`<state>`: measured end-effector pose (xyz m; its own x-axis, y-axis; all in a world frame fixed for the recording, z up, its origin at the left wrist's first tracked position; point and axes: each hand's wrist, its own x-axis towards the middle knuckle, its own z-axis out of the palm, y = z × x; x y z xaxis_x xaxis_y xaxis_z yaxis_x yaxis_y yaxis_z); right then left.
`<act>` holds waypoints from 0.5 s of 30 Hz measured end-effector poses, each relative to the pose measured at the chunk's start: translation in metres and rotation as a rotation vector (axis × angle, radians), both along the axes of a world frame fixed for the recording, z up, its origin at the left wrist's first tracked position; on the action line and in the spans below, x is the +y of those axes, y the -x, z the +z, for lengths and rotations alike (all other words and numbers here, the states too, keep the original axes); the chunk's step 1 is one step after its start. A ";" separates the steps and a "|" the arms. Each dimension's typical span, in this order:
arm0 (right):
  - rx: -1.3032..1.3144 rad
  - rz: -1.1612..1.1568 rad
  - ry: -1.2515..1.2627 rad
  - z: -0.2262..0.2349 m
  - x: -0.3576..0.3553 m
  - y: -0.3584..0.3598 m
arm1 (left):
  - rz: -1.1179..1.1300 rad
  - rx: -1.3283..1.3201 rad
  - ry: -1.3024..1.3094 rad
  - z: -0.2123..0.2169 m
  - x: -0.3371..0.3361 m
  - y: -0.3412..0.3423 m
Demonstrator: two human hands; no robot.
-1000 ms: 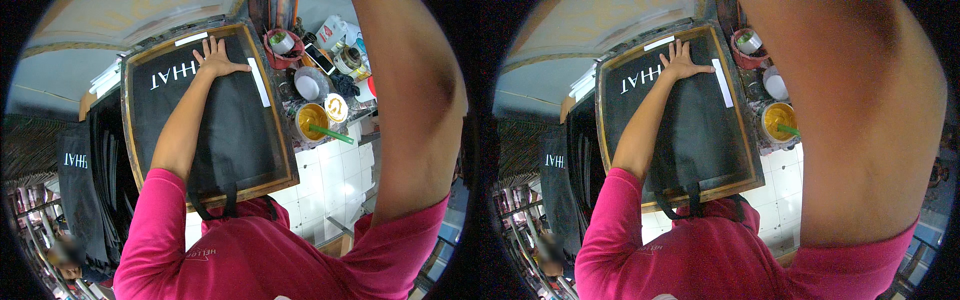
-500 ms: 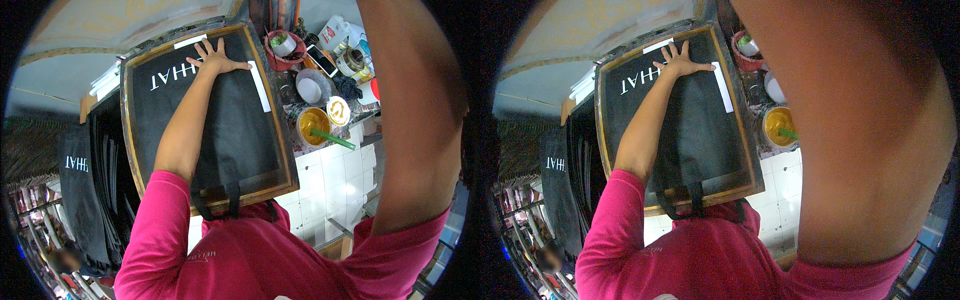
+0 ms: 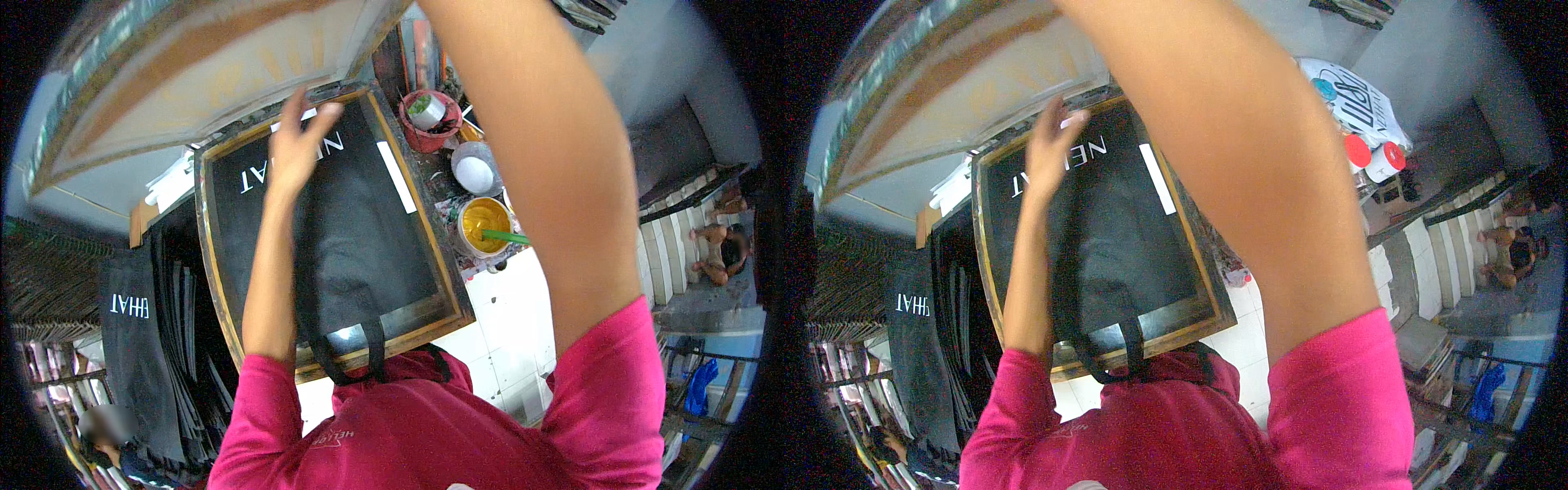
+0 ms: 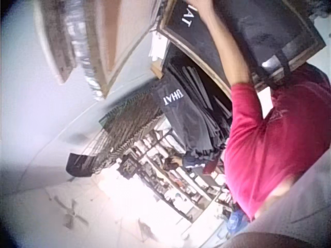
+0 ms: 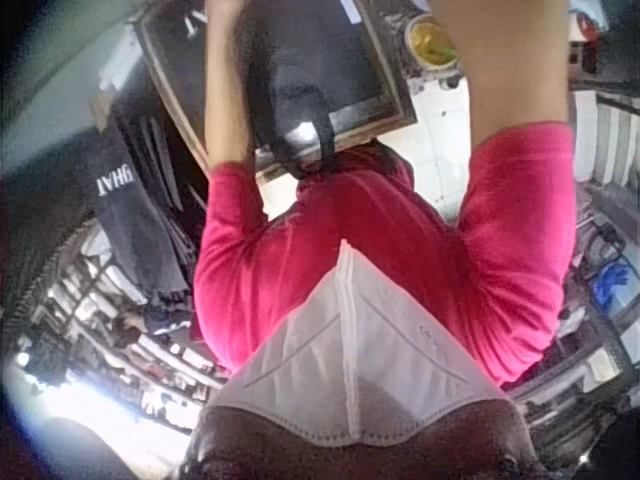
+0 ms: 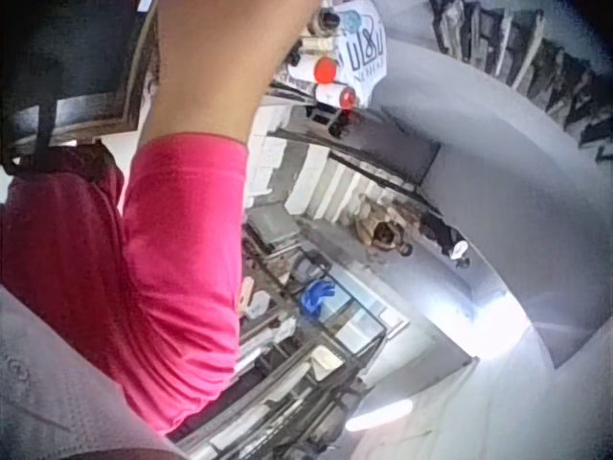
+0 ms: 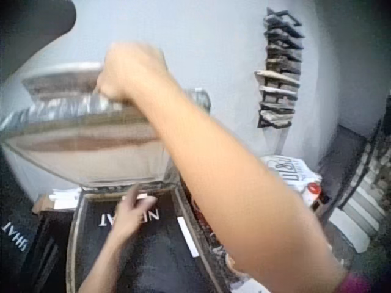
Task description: The person performs screen printing on black tote bags by applying yellow ink through a mesh screen using a squeegee, then lifting the screen to reveal the printed logo. The person replaces the printed bag with a fresh one on the printing board and repeats the process.
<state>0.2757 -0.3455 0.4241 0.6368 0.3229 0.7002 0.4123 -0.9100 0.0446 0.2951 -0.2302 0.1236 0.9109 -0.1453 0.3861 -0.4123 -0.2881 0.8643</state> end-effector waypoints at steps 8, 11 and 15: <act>0.050 0.150 -0.113 -0.150 0.001 0.128 | -0.056 0.080 0.606 0.032 0.146 0.223; 0.201 0.163 -0.112 -0.213 -0.004 0.171 | 0.090 0.543 0.669 -0.009 0.148 0.289; 0.313 0.140 0.049 -0.295 0.003 0.191 | 0.207 0.805 0.667 -0.049 0.131 0.325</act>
